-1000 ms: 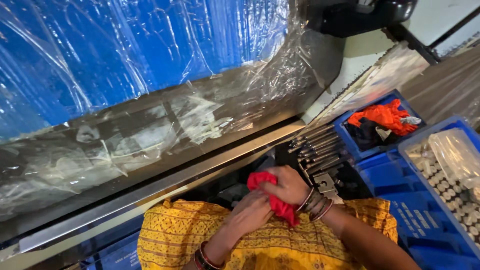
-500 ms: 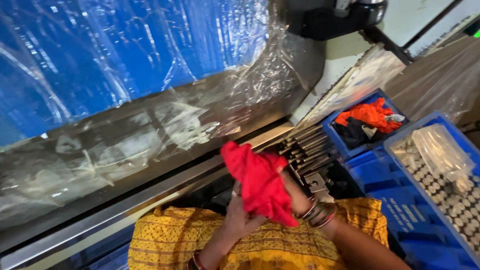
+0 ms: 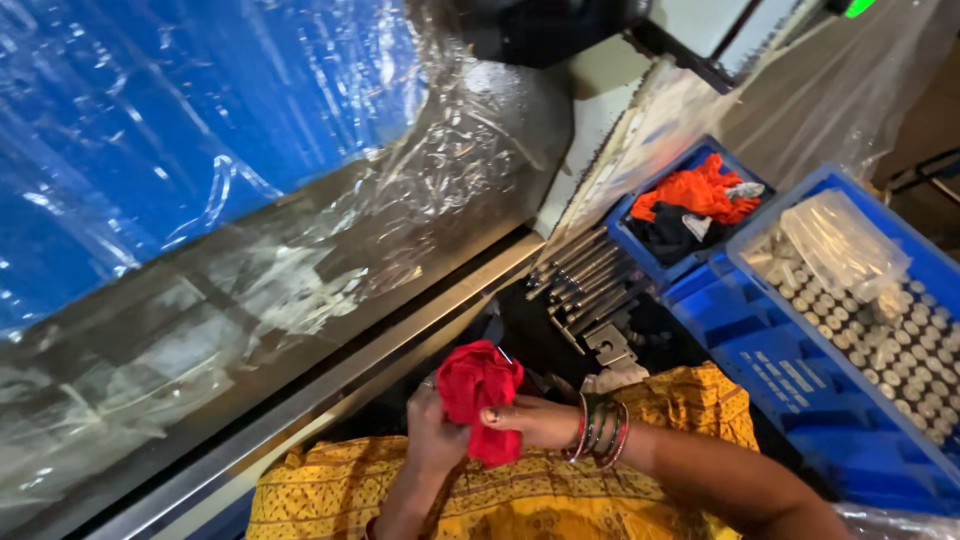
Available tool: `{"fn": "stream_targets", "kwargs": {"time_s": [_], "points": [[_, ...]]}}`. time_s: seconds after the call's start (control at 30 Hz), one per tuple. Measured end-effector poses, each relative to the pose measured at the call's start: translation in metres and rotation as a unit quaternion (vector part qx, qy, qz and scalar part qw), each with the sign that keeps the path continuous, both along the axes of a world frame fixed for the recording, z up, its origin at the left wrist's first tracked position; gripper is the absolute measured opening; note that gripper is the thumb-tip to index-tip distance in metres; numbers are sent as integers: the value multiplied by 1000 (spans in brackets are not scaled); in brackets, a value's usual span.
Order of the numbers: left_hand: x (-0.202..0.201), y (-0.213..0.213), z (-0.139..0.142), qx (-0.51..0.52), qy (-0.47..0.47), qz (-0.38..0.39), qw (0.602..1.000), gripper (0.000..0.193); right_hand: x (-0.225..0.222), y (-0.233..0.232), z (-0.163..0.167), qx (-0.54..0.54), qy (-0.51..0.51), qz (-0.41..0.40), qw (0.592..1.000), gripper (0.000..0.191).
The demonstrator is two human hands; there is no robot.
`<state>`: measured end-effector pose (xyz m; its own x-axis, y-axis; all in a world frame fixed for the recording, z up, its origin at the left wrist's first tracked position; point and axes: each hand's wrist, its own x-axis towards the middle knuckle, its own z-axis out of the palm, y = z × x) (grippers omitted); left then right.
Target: The person handles small metal components and cylindrical parts, wiping them with a red cloth and placing them into a blue crate. The person opens a machine door, inserts a metal rod, and continues handling parts.
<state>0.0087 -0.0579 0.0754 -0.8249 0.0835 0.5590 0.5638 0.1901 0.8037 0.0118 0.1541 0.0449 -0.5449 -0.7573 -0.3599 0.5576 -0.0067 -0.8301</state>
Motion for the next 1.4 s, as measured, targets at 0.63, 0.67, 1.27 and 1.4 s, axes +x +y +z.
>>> {"fn": "stream_targets", "kwargs": {"time_s": [0.63, 0.67, 1.27, 1.4], "points": [[-16, -25, -166, 256, -324, -95, 906, 39, -22, -11, 143, 13, 294, 18, 956, 64], [-10, -18, -165, 303, -364, -156, 867, 40, -21, -14, 145, 40, 326, 14, 944, 59], [-7, 3, -118, 509, -554, -299, 587, 51, -22, -44, 92, 100, 764, 95, 631, 45], [-10, -2, -137, 450, -489, -328, 671, 37, -15, -48, 104, 92, 763, 108, 631, 43]]}}
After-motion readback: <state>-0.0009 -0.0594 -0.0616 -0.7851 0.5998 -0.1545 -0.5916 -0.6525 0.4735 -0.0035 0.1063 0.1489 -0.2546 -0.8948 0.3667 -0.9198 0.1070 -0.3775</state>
